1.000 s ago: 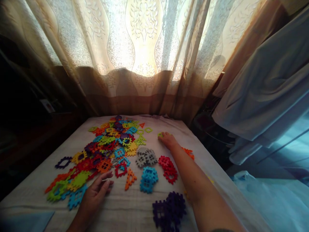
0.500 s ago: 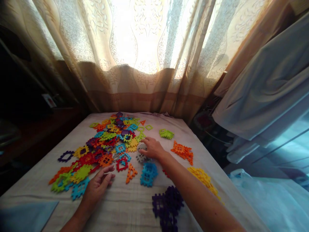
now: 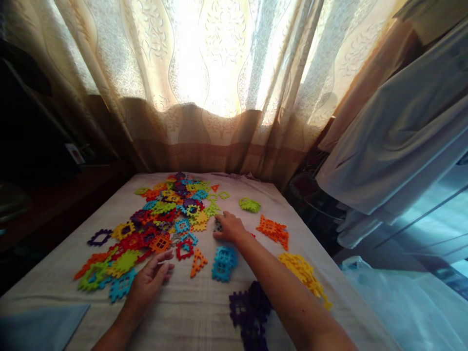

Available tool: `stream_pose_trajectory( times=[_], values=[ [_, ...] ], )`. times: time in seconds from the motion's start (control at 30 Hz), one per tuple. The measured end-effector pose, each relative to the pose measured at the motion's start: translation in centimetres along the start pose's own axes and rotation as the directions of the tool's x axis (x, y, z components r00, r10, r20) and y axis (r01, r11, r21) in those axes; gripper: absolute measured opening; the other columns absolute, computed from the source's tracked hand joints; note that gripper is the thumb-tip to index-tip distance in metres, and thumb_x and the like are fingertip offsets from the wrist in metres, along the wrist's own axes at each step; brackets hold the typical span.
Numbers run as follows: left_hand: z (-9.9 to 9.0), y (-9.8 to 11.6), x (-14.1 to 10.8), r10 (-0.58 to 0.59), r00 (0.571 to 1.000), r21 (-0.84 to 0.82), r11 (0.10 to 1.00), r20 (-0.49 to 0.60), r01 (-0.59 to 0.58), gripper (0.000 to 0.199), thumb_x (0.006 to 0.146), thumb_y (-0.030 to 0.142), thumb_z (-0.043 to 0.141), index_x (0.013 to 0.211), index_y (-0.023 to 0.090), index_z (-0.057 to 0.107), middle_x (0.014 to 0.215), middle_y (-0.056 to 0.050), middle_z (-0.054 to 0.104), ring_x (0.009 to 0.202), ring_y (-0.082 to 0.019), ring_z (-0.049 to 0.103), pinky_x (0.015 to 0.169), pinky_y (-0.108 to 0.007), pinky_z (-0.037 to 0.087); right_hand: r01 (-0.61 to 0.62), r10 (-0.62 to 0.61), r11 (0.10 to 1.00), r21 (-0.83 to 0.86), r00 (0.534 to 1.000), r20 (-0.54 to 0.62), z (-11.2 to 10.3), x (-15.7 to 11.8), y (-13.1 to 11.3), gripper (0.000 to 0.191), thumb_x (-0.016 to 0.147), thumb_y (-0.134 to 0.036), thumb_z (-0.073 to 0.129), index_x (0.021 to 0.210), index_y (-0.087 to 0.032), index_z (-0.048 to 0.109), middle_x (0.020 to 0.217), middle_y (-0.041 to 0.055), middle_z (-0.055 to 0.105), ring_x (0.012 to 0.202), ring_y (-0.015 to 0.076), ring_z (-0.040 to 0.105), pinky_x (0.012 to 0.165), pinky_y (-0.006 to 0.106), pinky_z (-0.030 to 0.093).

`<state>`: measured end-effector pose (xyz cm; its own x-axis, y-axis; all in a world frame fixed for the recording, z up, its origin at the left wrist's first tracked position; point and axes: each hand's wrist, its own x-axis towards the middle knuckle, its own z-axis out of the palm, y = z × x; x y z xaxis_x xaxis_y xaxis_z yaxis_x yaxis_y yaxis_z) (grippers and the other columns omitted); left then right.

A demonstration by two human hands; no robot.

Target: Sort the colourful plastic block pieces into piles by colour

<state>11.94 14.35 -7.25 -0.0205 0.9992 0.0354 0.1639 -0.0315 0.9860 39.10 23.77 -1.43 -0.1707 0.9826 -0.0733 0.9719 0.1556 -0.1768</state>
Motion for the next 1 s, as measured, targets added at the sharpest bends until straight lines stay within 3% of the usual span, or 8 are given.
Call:
stream_pose_trajectory(
  times=[0.33, 0.6, 0.8, 0.9, 1.0],
  values=[
    [0.4, 0.3, -0.2, -0.002, 1.000, -0.003, 1.000, -0.024, 0.002, 0.046, 0.075, 0.050, 0.061, 0.110, 0.021, 0.067, 0.105, -0.008, 0.071, 0.085, -0.021, 0.070, 0.064, -0.028, 0.058, -0.101, 0.101, 0.995, 0.003, 0.989, -0.111, 0.2, 1.6, 3.4, 0.047, 0.082, -0.037, 0.059, 0.127, -0.023, 0.056, 0.129, 0.0097, 0.056, 0.117, 0.0238, 0.052, 0.093, 0.031, 0.039],
    [1.2, 0.9, -0.8, 0.028, 0.994, 0.013, 1.000, -0.104, -0.027, 0.044, 0.077, 0.050, 0.057, 0.109, 0.022, 0.068, 0.104, -0.008, 0.071, 0.082, -0.020, 0.069, 0.064, -0.029, 0.057, -0.146, 0.142, 0.989, -0.019, 0.982, -0.128, 0.3, 1.7, 3.9, 0.048, 0.083, -0.048, 0.059, 0.124, -0.025, 0.059, 0.134, 0.0098, 0.055, 0.123, 0.0275, 0.048, 0.095, 0.038, 0.039],
    [0.8, 0.8, -0.6, 0.024, 0.998, 0.007, 1.000, -0.065, -0.024, 0.043, 0.078, 0.047, 0.057, 0.111, 0.021, 0.066, 0.106, -0.008, 0.070, 0.083, -0.019, 0.070, 0.066, -0.028, 0.057, -0.126, 0.111, 0.987, -0.099, 0.983, -0.145, -0.6, 1.2, 2.6, 0.058, 0.085, -0.053, 0.055, 0.136, -0.024, 0.050, 0.147, 0.0126, 0.042, 0.133, 0.0304, 0.038, 0.105, 0.047, 0.031],
    [0.4, 0.7, -0.3, -0.003, 1.000, 0.012, 1.000, -0.003, 0.003, 0.044, 0.076, 0.048, 0.060, 0.110, 0.021, 0.067, 0.106, -0.008, 0.070, 0.085, -0.020, 0.070, 0.065, -0.029, 0.057, -0.084, 0.068, 0.985, -0.147, 0.991, -0.111, -1.2, 2.1, 1.0, 0.057, 0.088, -0.048, 0.051, 0.139, -0.023, 0.047, 0.145, 0.0133, 0.044, 0.134, 0.0311, 0.036, 0.108, 0.051, 0.025],
    [0.2, 0.8, -0.2, -0.017, 1.000, 0.013, 1.000, -0.012, 0.017, 0.046, 0.073, 0.049, 0.061, 0.107, 0.020, 0.067, 0.106, -0.008, 0.070, 0.085, -0.021, 0.070, 0.064, -0.029, 0.057, -0.056, 0.051, 0.982, -0.181, 0.998, -0.035, -1.4, 3.8, -0.6, 0.056, 0.086, -0.036, 0.054, 0.139, -0.022, 0.047, 0.138, 0.0145, 0.053, 0.136, 0.0322, 0.033, 0.111, 0.058, 0.014]
  ],
)
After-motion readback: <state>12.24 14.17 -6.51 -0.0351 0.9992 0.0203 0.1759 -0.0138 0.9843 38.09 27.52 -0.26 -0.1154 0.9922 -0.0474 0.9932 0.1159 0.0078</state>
